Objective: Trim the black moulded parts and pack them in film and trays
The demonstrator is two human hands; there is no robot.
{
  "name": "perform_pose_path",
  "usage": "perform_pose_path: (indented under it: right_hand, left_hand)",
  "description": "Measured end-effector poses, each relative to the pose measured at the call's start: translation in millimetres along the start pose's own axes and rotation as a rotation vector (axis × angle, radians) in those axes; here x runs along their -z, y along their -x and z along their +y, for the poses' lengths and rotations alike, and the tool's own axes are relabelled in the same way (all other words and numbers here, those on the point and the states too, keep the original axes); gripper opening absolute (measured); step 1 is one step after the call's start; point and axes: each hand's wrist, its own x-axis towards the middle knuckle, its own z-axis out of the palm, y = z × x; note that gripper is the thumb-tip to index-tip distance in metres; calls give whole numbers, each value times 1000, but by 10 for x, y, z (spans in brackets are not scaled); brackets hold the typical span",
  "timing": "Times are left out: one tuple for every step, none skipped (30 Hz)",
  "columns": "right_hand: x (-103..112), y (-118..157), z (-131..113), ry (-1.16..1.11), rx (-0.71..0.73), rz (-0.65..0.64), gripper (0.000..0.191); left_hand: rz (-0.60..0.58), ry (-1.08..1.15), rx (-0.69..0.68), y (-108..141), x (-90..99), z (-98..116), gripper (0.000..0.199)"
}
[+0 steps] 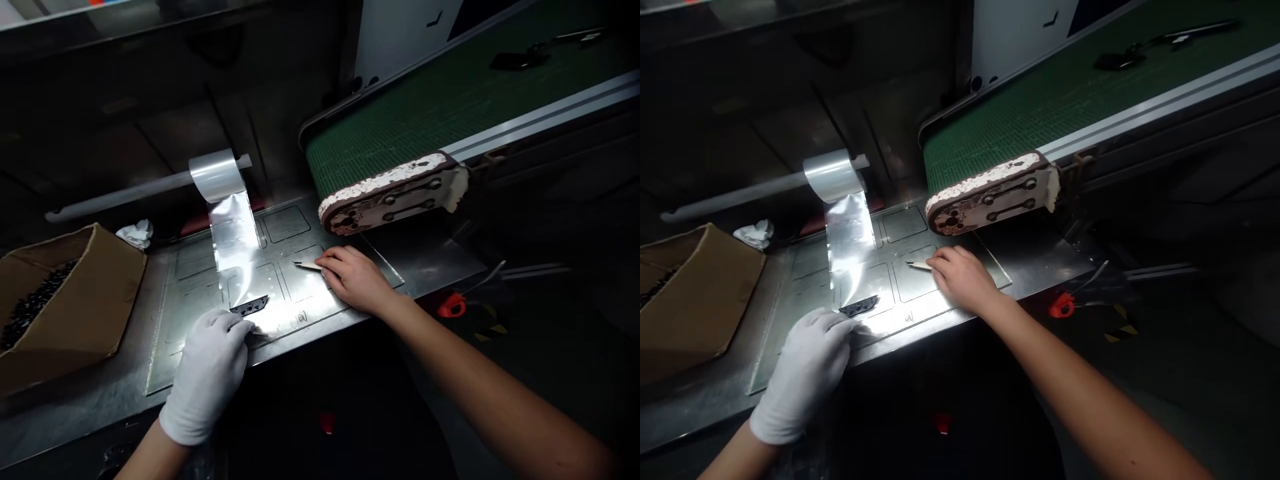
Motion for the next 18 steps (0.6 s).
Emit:
perform_pose_path:
  right_hand:
    - [3,-4,19,-13,2,10,28]
    - [10,-9,34,-28,4,21,28]
    - [21,-12,39,-46,5,36,28]
    - [38,-8,25,-67,4,56,29]
    - [58,7,-18,-89,-1,84,29]
    - [78,37,-96,-103,-4,119,31]
    - [97,83,-213,-137,-9,151,32]
    - [108,146,-371,-210,-25,158,32]
    - [107,221,-563,-334,-61,126,32]
    - [91,304,-780,-510,-113,51,31]
    - [57,388,-1010,-738,-195,-85,30]
    - [4,470,-1237,-970,-290,-243,31]
    - [-64,546,-1446,-1171,-378,-391,34]
    - [-141,619,-1626,-1313,-459,-501,37]
    - [-220,692,-1769,-1397,-524,-562,39]
    - [-295,766,-1872,-1420,-577,-582,39]
    - [-367,839,-1937,-1386,-616,-578,39]
    - [-440,907,-1967,-1313,-634,-574,38]
  left_hand:
    - [28,8,-3,44,0,9,28]
    - [67,14,5,102,6,30,27]
    - [128,33,36,175,16,66,26]
    - [208,75,86,259,28,119,24]
    - [304,147,151,351,40,188,22]
    - [399,250,231,443,48,273,21]
    - [482,375,316,531,48,367,21]
    - [545,502,395,610,38,464,22]
    - [589,612,464,677,17,557,21]
    - [626,693,520,735,-14,637,20]
    - [653,732,560,785,-54,700,19]
    - [678,732,580,832,-98,744,19]
    - [699,701,586,881,-143,771,17]
    - [696,665,596,937,-186,783,15]
    - [672,655,629,1001,-221,786,13]
    - [628,680,691,1076,-248,785,15]
    - [575,741,776,1161,-266,784,19]
    - [521,827,871,1252,-278,782,26]
